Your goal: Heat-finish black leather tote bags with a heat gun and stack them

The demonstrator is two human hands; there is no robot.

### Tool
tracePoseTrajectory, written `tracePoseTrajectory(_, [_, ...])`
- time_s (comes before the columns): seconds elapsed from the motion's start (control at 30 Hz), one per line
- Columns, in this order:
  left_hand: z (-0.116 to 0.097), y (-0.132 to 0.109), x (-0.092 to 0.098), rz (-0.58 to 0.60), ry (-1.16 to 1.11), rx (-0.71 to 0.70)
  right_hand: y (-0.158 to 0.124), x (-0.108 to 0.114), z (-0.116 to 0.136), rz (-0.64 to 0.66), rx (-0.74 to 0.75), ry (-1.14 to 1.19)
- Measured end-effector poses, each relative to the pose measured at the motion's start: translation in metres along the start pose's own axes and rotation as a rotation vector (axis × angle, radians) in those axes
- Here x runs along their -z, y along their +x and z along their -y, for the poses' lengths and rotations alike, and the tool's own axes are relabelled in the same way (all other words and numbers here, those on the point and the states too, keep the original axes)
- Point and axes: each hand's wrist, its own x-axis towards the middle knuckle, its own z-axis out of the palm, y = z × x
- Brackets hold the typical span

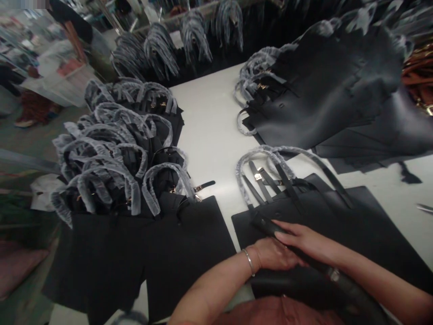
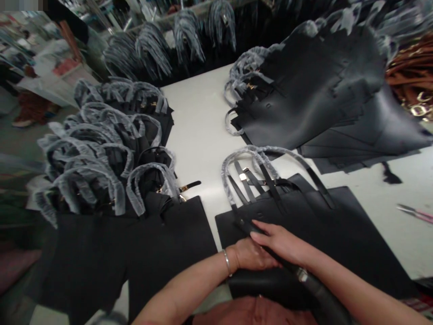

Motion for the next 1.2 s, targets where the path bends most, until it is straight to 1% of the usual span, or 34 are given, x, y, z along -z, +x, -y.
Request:
tracePoseTrajectory(0.07, [0.0, 0.0, 0.002, 0.059, 0.074, -0.088, 0.01, -0.002, 0.0, -0.061, 0.101, -0.087])
tracePoseTrajectory(0.1, [0.0, 0.0, 0.003, 0.055, 0.115, -0.123, 0.012, -0.002, 0.0, -0.074, 0.132, -0.12])
tracePoseTrajectory(0.17, [0.001, 0.0, 0.003, 0.001, 0.148, -0.133, 0.011, -0.001, -0.001, -0.071, 0.145, -0.147])
tracePoseTrajectory(0.23, [0.0, -0.001, 0.0, -0.053, 0.169, -0.121, 0.005, 0.001, 0.003, -0.104, 0.158, -0.122])
tracePoseTrajectory(0.33, [-0.001, -0.004, -0.006, -0.132, 0.17, -0.106, -0.008, 0.008, 0.019, -0.247, 0.182, 0.004])
tracePoseTrajectory(0.4, [0.0, -0.007, -0.007, -0.202, 0.109, -0.124, -0.018, 0.015, 0.028, -0.326, 0.157, 0.113])
tracePoseTrajectory(0.43, [0.002, -0.008, -0.004, -0.247, 0.068, -0.107, -0.022, 0.019, 0.031, -0.352, 0.134, 0.16])
tracePoseTrajectory(0.5, [0.009, -0.009, 0.006, -0.36, -0.021, 0.007, -0.032, 0.027, 0.026, -0.386, 0.089, 0.225])
tracePoseTrajectory(0.6, [0.032, -0.004, 0.037, -0.545, -0.074, 0.322, -0.042, 0.031, 0.002, -0.416, 0.041, 0.269])
tracePoseTrajectory(0.63, [0.043, -0.001, 0.049, -0.574, -0.054, 0.42, -0.045, 0.029, -0.009, -0.417, 0.033, 0.279])
tracePoseTrajectory(0.67, [0.054, 0.002, 0.062, -0.572, -0.015, 0.499, -0.047, 0.027, -0.019, -0.416, 0.025, 0.286])
tracePoseTrajectory(0.73, [0.077, 0.007, 0.084, -0.498, 0.1, 0.602, -0.051, 0.02, -0.036, -0.412, 0.018, 0.304])
tracePoseTrajectory(0.8, [0.095, 0.013, 0.103, -0.364, 0.242, 0.631, -0.052, 0.013, -0.048, -0.412, 0.012, 0.328])
tracePoseTrajectory(0.83, [0.102, 0.015, 0.112, -0.285, 0.317, 0.619, -0.052, 0.01, -0.051, -0.415, 0.009, 0.34])
tracePoseTrajectory(0.93, [0.116, 0.02, 0.134, -0.071, 0.51, 0.496, -0.051, 0.005, -0.055, -0.429, 0.006, 0.36])
tracePoseTrajectory(1.0, [0.121, 0.022, 0.148, 0.021, 0.582, 0.361, -0.051, 0.005, -0.054, -0.437, 0.008, 0.361])
tracePoseTrajectory(1.07, [0.127, 0.022, 0.159, 0.081, 0.622, 0.224, -0.052, 0.005, -0.052, -0.438, 0.01, 0.362])
tracePoseTrajectory(1.13, [0.131, 0.02, 0.169, 0.128, 0.623, 0.121, -0.053, 0.006, -0.052, -0.434, 0.014, 0.367])
tracePoseTrajectory(1.2, [0.133, 0.017, 0.177, 0.15, 0.585, 0.096, -0.054, 0.006, -0.053, -0.432, 0.026, 0.372])
